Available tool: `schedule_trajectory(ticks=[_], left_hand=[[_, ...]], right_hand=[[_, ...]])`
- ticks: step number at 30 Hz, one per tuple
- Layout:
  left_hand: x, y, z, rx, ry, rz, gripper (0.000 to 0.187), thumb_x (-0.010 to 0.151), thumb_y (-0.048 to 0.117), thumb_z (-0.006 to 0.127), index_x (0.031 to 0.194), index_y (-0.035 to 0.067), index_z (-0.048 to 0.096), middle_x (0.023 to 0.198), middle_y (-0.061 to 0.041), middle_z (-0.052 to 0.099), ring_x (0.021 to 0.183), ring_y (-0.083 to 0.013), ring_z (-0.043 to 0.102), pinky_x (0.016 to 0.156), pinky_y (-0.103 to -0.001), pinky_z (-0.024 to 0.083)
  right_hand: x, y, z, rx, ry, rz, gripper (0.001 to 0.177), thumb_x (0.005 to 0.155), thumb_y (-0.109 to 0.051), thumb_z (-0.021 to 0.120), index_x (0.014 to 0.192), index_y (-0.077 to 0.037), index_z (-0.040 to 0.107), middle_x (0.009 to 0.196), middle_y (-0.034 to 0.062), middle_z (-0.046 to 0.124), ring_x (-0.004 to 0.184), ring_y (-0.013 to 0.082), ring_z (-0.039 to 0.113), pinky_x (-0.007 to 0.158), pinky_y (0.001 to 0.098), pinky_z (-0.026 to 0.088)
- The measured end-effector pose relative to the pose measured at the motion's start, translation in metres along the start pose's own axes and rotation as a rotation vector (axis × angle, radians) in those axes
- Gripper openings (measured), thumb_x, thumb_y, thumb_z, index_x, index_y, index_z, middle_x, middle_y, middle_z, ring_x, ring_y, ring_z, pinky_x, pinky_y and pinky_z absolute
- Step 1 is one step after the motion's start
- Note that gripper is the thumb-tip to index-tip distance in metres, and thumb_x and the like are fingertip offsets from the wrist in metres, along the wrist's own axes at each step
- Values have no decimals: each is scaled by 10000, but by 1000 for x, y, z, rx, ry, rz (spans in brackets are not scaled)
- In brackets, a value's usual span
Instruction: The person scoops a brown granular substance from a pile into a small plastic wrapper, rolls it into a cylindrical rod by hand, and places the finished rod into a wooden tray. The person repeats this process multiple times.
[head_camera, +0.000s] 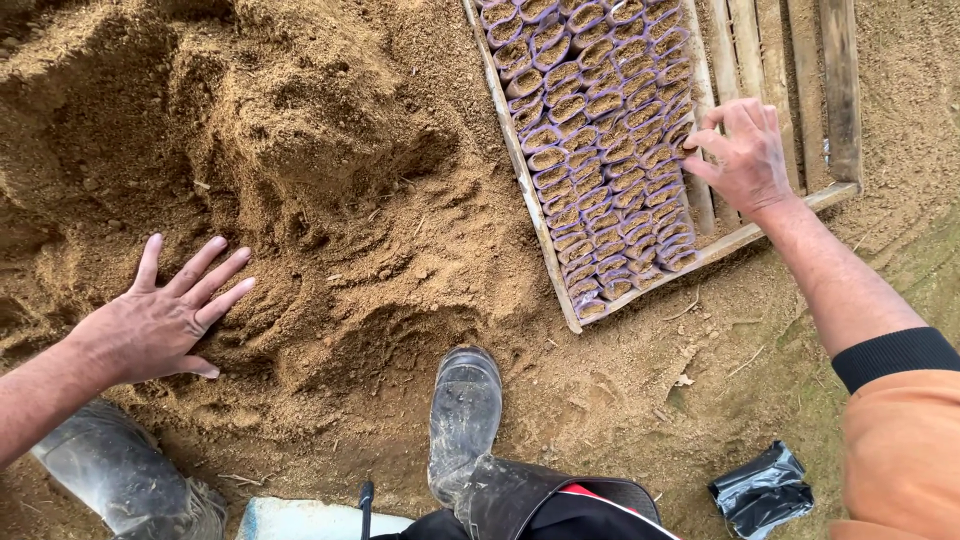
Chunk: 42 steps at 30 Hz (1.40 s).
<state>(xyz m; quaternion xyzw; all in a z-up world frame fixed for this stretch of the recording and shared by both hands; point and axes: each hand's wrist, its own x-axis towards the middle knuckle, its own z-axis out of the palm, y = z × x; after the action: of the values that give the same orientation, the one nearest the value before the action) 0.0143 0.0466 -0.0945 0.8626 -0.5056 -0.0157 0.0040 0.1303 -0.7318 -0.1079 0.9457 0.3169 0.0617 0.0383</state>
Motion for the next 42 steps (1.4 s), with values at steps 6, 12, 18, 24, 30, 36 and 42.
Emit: schedule_trajectory(ticks=[6, 12, 18, 24, 30, 36, 42], left_hand=[[1, 1, 0, -34, 20, -5, 1427, 433, 871, 375, 1621, 147, 55, 1763, -110, 7, 1618, -326, 57, 1120, -744, 236], [3, 0, -3, -71, 66, -11, 1416, 454, 865, 372, 1637, 168, 24, 1752, -90, 1, 1610, -303, 39, 1136, -729, 190], [0, -1, -3, -67, 117, -5, 1456, 407, 817, 447, 1636, 147, 46, 1747, -103, 25, 1601, -305, 67, 1158, -717, 189], [-3, 3, -12, -65, -416, -62, 1026, 754, 518, 737, 1569, 186, 210, 1665, -136, 164, 1525, -336, 193, 1144, -772, 153], [-7, -28, -43, -567, -339, -79, 506, 982, 449, 556, 1398, 163, 526, 1517, -109, 478, 1436, -341, 424, 1116, -680, 348], [-27, -44, -58, -990, -375, -452, 563, 977, 389, 590, 1454, 107, 489, 1266, -150, 696, 1239, -353, 642, 988, -576, 550], [-47, -47, -74, -953, -341, -477, 306, 981, 282, 622, 1247, 150, 695, 1158, -110, 763, 1120, -312, 720, 980, -471, 579]], right_hand=[[5, 11, -23, -96, -39, -14, 408, 828, -452, 917, 1053, -180, 711, 1229, 73, 638, 1166, 236, 562, 1019, 376, 445], [64, -59, -94, 14, 95, 91, 111, 1019, -127, 811, 1069, -83, 723, 1201, 110, 660, 1159, 274, 560, 1033, 412, 390], [178, -252, -142, 690, 245, -293, 94, 910, -40, 656, 905, -133, 669, 1012, 111, 683, 904, 247, 596, 822, 404, 455], [222, -375, -134, 568, 119, -552, 325, 951, -142, 653, 1265, -162, 571, 1370, 122, 539, 1281, 259, 500, 1022, 401, 418], [267, -457, -137, 319, -222, -428, 883, 923, -364, 730, 1608, -112, 233, 1661, 223, 215, 1524, 389, 244, 1204, 489, 298], [288, -514, -146, 411, -262, -280, 1054, 900, -395, 745, 1609, 32, 93, 1678, 270, 96, 1563, 437, 109, 1234, 555, 226], [294, -563, -158, 416, -543, 46, 872, 1016, -453, 554, 1586, 65, 144, 1635, 333, 144, 1515, 463, 192, 1169, 593, 283]])
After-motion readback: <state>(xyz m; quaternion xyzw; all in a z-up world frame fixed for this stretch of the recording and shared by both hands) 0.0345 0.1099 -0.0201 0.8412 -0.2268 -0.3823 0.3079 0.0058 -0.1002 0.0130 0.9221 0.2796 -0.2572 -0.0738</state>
